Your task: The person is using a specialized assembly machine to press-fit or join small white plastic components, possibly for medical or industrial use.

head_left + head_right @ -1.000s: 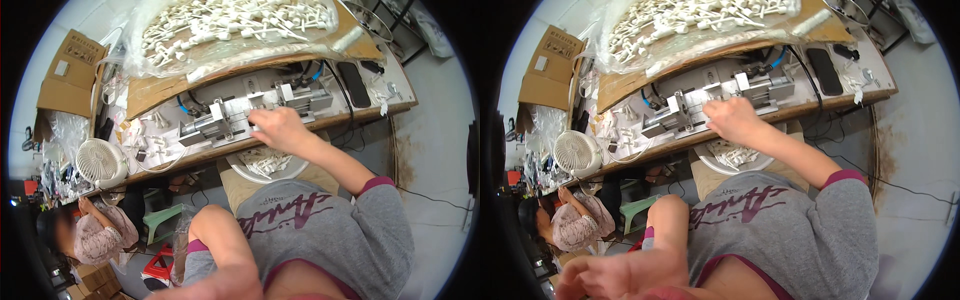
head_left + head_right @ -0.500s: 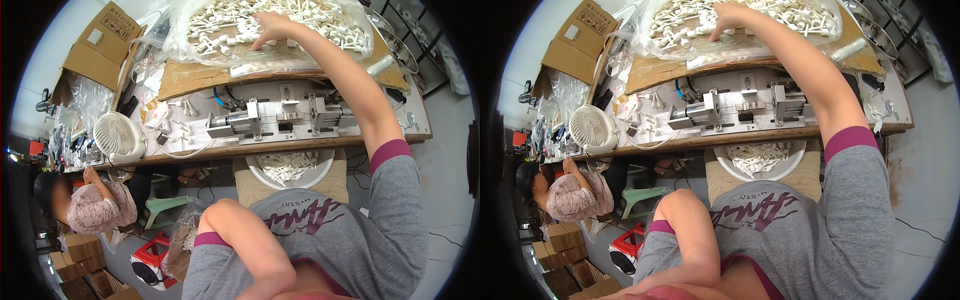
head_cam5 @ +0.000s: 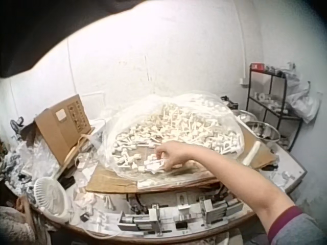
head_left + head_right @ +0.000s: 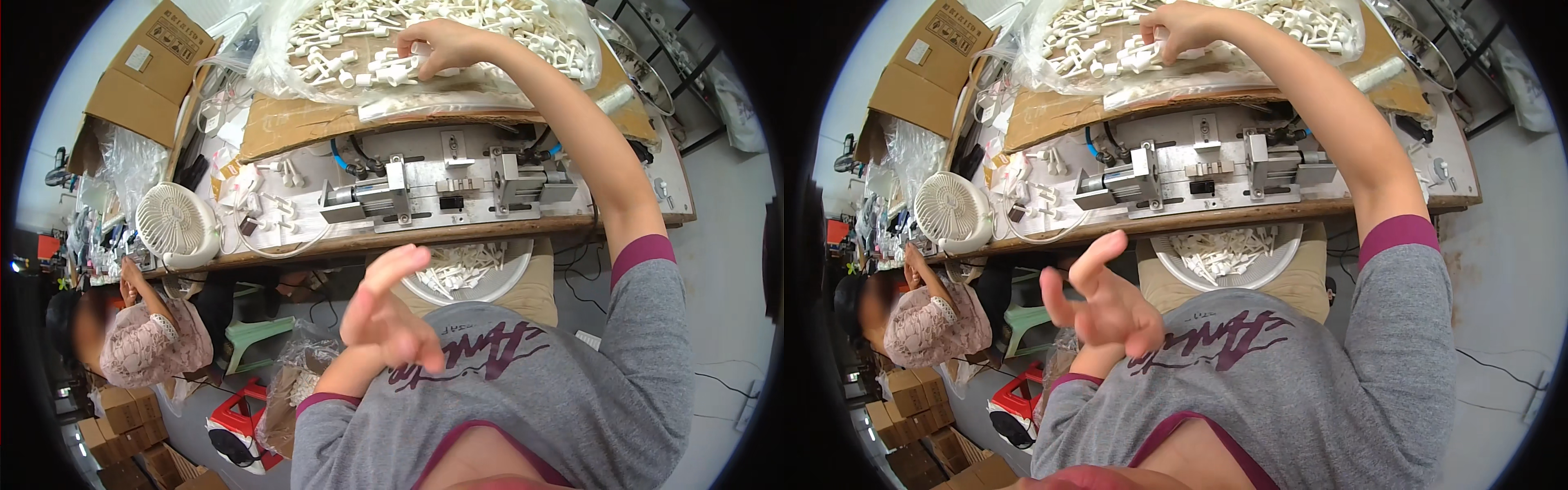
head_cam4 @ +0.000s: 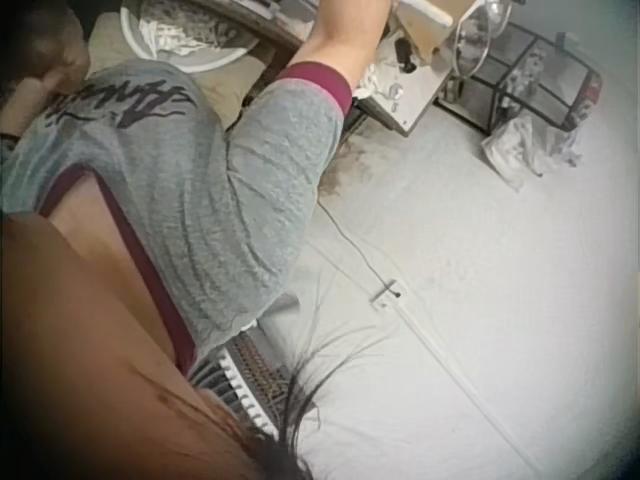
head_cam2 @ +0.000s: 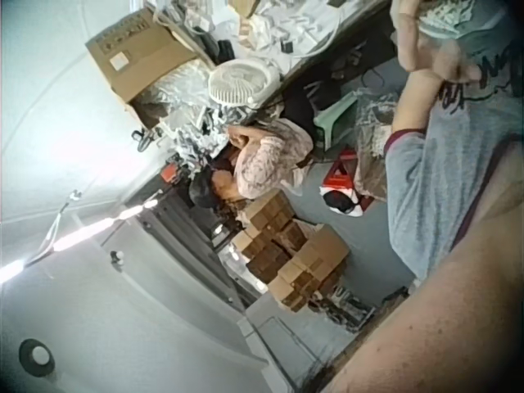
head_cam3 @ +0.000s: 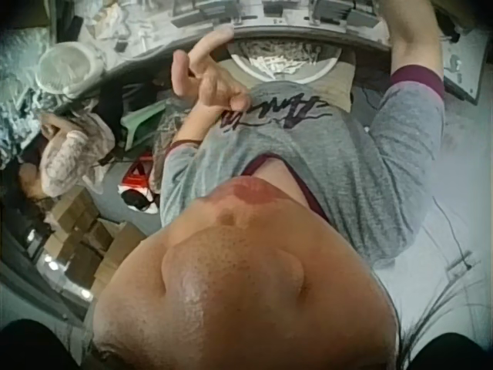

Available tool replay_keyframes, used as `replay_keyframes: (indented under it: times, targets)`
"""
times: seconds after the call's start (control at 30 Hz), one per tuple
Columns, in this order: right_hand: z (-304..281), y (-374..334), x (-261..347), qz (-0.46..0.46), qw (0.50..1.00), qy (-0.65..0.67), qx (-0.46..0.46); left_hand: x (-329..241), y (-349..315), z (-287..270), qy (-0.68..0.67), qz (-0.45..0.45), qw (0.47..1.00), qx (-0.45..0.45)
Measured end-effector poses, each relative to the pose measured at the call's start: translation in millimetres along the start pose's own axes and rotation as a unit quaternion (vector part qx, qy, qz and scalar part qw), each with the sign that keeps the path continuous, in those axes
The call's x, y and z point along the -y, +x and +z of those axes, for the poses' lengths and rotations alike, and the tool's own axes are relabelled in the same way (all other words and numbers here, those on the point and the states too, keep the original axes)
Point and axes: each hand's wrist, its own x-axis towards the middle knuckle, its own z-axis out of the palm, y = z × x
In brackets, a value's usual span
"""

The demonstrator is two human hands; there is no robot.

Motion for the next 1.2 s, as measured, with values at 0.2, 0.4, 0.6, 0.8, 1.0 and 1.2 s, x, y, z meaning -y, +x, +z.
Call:
replay_keyframes:
  times: [0.2, 0.4, 0.6, 0.8, 1.0, 1.2]
  targets:
    - [-4, -19, 13, 0.06, 0.993, -0.097, -0.021, 4, -11, 7, 0.009, -0.09, 0.995, 0.029]
    - [-14, -26, 39, 0.072, 0.989, -0.1, -0.076, 8, -18, 15, -0.047, -0.117, 0.992, 0.032]
    - [-43, -45, 22, 0.167, 0.914, 0.226, -0.292, 13, 6, 24, -0.04, -0.181, 0.982, 0.045]
    - [-27, -81, 54, 0.12, 0.864, 0.281, -0.4, 27, 40, 56, -0.37, -0.592, 0.716, 0.001]
    - [57, -152, 129, -0.126, 0.896, -0.036, -0.425, 44, 47, 67, -0.638, -0.609, 0.454, -0.125]
    - [81, -196, 146, -0.024, 0.948, 0.092, -0.304, 41, 1, 66, -0.553, -0.675, 0.476, -0.111]
